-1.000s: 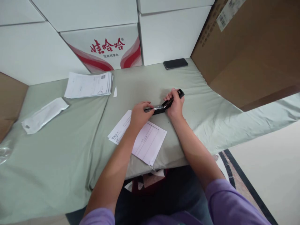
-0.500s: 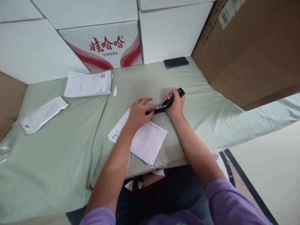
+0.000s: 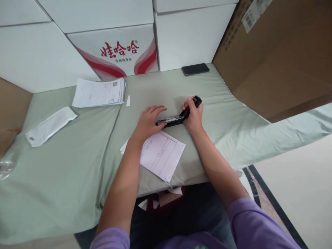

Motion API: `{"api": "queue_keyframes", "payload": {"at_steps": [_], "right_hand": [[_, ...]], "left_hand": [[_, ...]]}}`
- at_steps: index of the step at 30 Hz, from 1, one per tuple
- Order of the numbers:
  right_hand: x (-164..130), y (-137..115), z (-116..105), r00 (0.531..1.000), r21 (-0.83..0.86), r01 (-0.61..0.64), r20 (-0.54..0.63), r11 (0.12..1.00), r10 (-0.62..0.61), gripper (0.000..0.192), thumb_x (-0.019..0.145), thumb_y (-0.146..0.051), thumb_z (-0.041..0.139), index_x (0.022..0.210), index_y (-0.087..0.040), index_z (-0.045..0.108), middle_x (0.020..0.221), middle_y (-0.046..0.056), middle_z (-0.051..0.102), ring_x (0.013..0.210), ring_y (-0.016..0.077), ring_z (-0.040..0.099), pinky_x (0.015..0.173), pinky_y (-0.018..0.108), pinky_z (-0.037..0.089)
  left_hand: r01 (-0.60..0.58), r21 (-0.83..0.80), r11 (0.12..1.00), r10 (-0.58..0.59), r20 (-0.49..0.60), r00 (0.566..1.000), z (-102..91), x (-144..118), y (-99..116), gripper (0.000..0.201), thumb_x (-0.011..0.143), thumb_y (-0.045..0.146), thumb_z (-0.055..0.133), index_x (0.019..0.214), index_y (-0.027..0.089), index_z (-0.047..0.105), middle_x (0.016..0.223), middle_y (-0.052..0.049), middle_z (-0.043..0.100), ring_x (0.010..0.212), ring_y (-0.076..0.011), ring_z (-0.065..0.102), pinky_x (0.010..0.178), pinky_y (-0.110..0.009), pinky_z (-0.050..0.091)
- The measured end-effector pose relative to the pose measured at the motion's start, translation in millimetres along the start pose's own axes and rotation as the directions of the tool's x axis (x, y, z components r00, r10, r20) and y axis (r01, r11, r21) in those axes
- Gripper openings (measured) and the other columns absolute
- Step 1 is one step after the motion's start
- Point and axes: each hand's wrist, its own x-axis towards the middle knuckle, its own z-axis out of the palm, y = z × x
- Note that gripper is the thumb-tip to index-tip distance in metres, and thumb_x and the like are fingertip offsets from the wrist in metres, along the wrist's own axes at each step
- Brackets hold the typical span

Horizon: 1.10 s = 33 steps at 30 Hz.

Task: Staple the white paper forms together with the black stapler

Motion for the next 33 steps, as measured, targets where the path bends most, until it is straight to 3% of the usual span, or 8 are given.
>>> {"api": "queue_keyframes", "payload": {"at_steps": [5, 8, 12, 15, 18, 21, 27, 33], "right_hand": [[-14, -3, 1, 0.991, -0.181, 0.024, 0.136, 0.983, 0.000, 0.046, 0.071, -0.061, 0.083, 0.079, -0.024, 0.055, 0.073, -0.004, 0.051, 0.070, 0.0132, 0.051, 0.068, 0.027, 0.050], [-17, -4, -1, 0.946, -0.314, 0.144, 0.321, 0.938, -0.038, 0.046, 0.069, -0.063, 0.083, 0.082, -0.025, 0.060, 0.078, -0.002, 0.054, 0.077, 0.0163, 0.051, 0.076, 0.032, 0.051], [-14, -7, -1, 0.835, -0.465, 0.342, 0.548, 0.816, -0.038, 0.040, 0.083, -0.062, 0.072, 0.095, -0.025, 0.064, 0.091, 0.002, 0.059, 0.087, 0.0206, 0.054, 0.089, 0.037, 0.048], [-12, -9, 0, 0.708, -0.527, 0.533, 0.706, 0.662, -0.007, 0.038, 0.096, -0.055, 0.056, 0.116, -0.024, 0.063, 0.109, 0.009, 0.060, 0.104, 0.0248, 0.055, 0.097, 0.041, 0.045], [-12, -7, 0, 0.606, -0.534, 0.654, 0.794, 0.535, 0.051, 0.043, 0.101, -0.048, 0.047, 0.136, -0.024, 0.057, 0.118, 0.012, 0.057, 0.112, 0.0276, 0.053, 0.100, 0.045, 0.044], [-13, -1, -2, 0.548, -0.514, 0.719, 0.833, 0.469, 0.072, 0.047, 0.101, -0.042, 0.047, 0.143, -0.024, 0.056, 0.116, 0.013, 0.056, 0.110, 0.0286, 0.052, 0.097, 0.046, 0.045], [-13, 4, -3, 0.543, -0.518, 0.735, 0.836, 0.438, 0.079, 0.045, 0.100, -0.039, 0.050, 0.142, -0.027, 0.060, 0.113, 0.012, 0.057, 0.107, 0.0277, 0.053, 0.094, 0.045, 0.047], [-14, 3, -2, 0.546, -0.534, 0.735, 0.832, 0.418, 0.102, 0.042, 0.096, -0.033, 0.055, 0.136, -0.028, 0.065, 0.110, 0.011, 0.059, 0.106, 0.0282, 0.055, 0.092, 0.044, 0.049]], "left_hand": [[0.123, -0.179, 0.976, -0.102, 0.121, 0.987, -3.9, -2, -21, 0.025, 0.083, 0.041, 0.071, 0.098, 0.023, 0.077, 0.095, -0.005, 0.072, 0.089, -0.0217, 0.065, 0.085, -0.037, 0.051], [0.164, -0.282, 0.945, -0.130, 0.137, 0.982, -2.0, -3, -26, 0.023, 0.080, 0.042, 0.073, 0.089, 0.021, 0.077, 0.088, -0.004, 0.069, 0.076, -0.0180, 0.062, 0.074, -0.034, 0.051], [0.166, -0.304, 0.938, -0.133, 0.126, 0.983, 0.9, -2, -26, 0.019, 0.080, 0.040, 0.073, 0.087, 0.022, 0.076, 0.088, -0.003, 0.068, 0.077, -0.0173, 0.062, 0.075, -0.034, 0.051], [0.149, -0.267, 0.952, -0.126, 0.102, 0.987, 3.5, 0, -26, 0.018, 0.082, 0.039, 0.071, 0.088, 0.023, 0.077, 0.091, -0.003, 0.070, 0.080, -0.0182, 0.063, 0.078, -0.035, 0.051], [0.129, -0.262, 0.956, -0.110, 0.085, 0.990, 6.9, 1, -27, 0.020, 0.084, 0.040, 0.069, 0.088, 0.022, 0.076, 0.091, -0.003, 0.069, 0.080, -0.0178, 0.062, 0.078, -0.034, 0.050], [0.121, -0.285, 0.951, -0.100, 0.085, 0.991, 9.8, 1, -28, 0.025, 0.087, 0.043, 0.067, 0.080, 0.020, 0.073, 0.086, -0.003, 0.067, 0.076, -0.0171, 0.061, 0.075, -0.033, 0.049], [0.141, -0.289, 0.947, -0.114, 0.109, 0.988, 7.7, 1, -30, 0.021, 0.086, 0.041, 0.067, 0.082, 0.020, 0.072, 0.088, -0.003, 0.066, 0.078, -0.0174, 0.060, 0.075, -0.033, 0.050], [0.183, -0.238, 0.954, -0.150, 0.148, 0.978, -1.8, 0, -33, 0.026, 0.079, 0.032, 0.072, 0.100, 0.020, 0.075, 0.097, -0.005, 0.067, 0.084, -0.0189, 0.063, 0.081, -0.034, 0.052]]}}
